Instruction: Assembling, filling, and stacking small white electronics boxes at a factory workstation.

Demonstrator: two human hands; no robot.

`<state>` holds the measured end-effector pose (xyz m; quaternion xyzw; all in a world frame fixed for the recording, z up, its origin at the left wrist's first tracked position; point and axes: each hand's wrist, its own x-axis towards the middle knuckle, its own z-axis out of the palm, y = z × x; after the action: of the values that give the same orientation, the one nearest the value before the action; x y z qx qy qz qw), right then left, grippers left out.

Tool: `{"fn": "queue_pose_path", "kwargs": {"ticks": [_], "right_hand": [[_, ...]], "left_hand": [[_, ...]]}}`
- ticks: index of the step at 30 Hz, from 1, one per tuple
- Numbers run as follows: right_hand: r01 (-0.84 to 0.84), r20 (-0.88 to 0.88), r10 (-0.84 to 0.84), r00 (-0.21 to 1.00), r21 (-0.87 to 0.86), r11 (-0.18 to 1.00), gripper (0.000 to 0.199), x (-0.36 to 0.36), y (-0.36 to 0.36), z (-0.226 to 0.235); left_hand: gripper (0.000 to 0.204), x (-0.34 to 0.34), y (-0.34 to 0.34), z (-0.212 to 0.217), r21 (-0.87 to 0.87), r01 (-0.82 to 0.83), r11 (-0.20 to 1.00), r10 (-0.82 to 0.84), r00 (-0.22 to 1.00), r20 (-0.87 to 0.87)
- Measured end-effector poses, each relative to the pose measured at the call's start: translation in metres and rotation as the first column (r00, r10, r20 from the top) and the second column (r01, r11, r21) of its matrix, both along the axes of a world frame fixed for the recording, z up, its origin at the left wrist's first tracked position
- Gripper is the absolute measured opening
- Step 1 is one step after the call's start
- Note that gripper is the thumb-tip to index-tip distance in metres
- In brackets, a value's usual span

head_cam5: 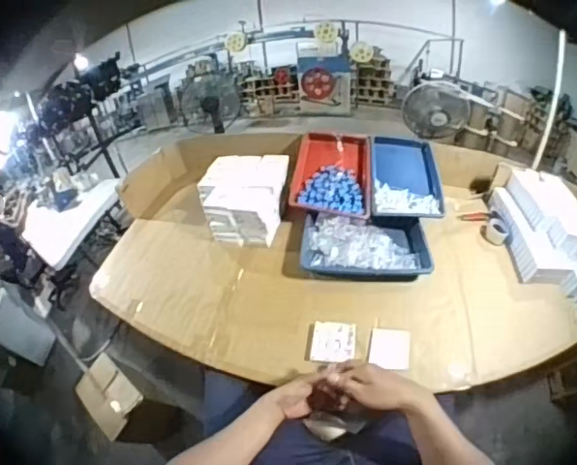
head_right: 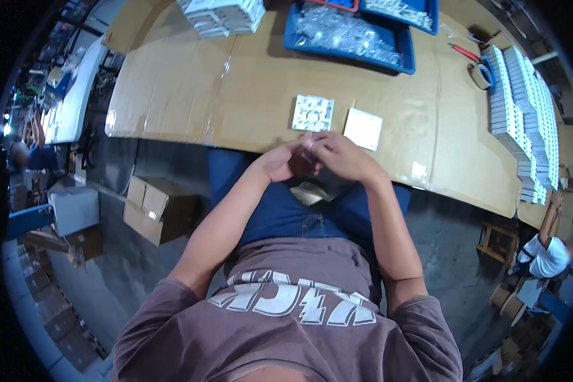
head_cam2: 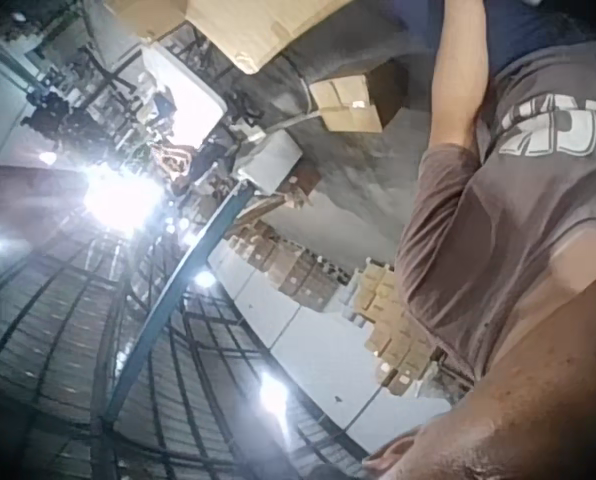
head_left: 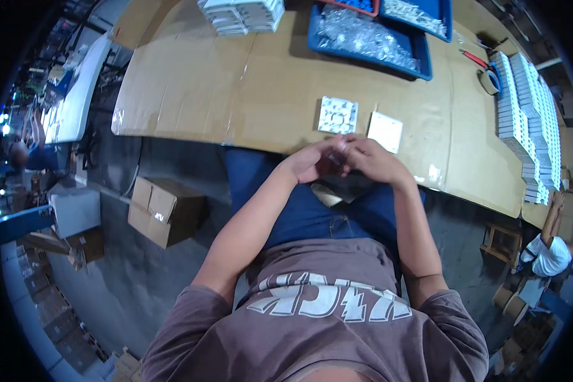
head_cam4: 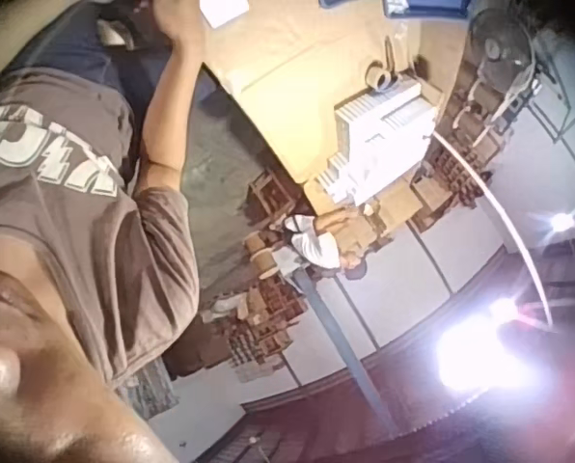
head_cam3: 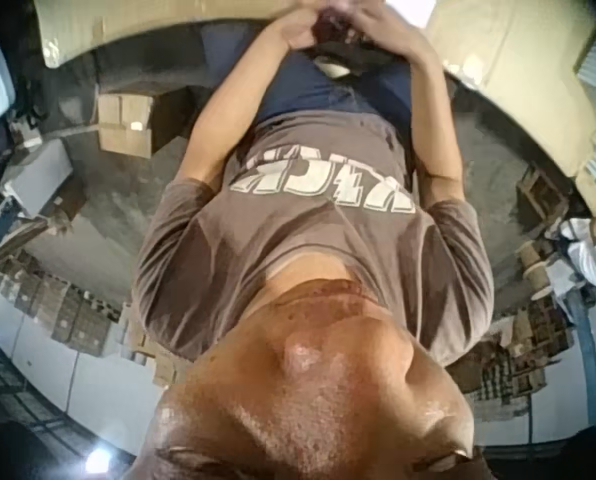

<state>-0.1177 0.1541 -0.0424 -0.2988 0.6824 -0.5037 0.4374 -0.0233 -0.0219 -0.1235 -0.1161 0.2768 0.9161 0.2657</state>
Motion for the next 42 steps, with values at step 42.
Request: {"fn": "queue_pose_path", "kwargs": {"ticks": [42], "right_hand": [[0.594, -0.986, 0.15, -0.069, 0.08, 0.8, 0.014, -0.452, -0.009, 0.005]], "left_hand": [[0.067, -0.006, -0.021, -0.021, 0.12, 0.29, 0.95, -0.269, 0.949, -0.164]]}}
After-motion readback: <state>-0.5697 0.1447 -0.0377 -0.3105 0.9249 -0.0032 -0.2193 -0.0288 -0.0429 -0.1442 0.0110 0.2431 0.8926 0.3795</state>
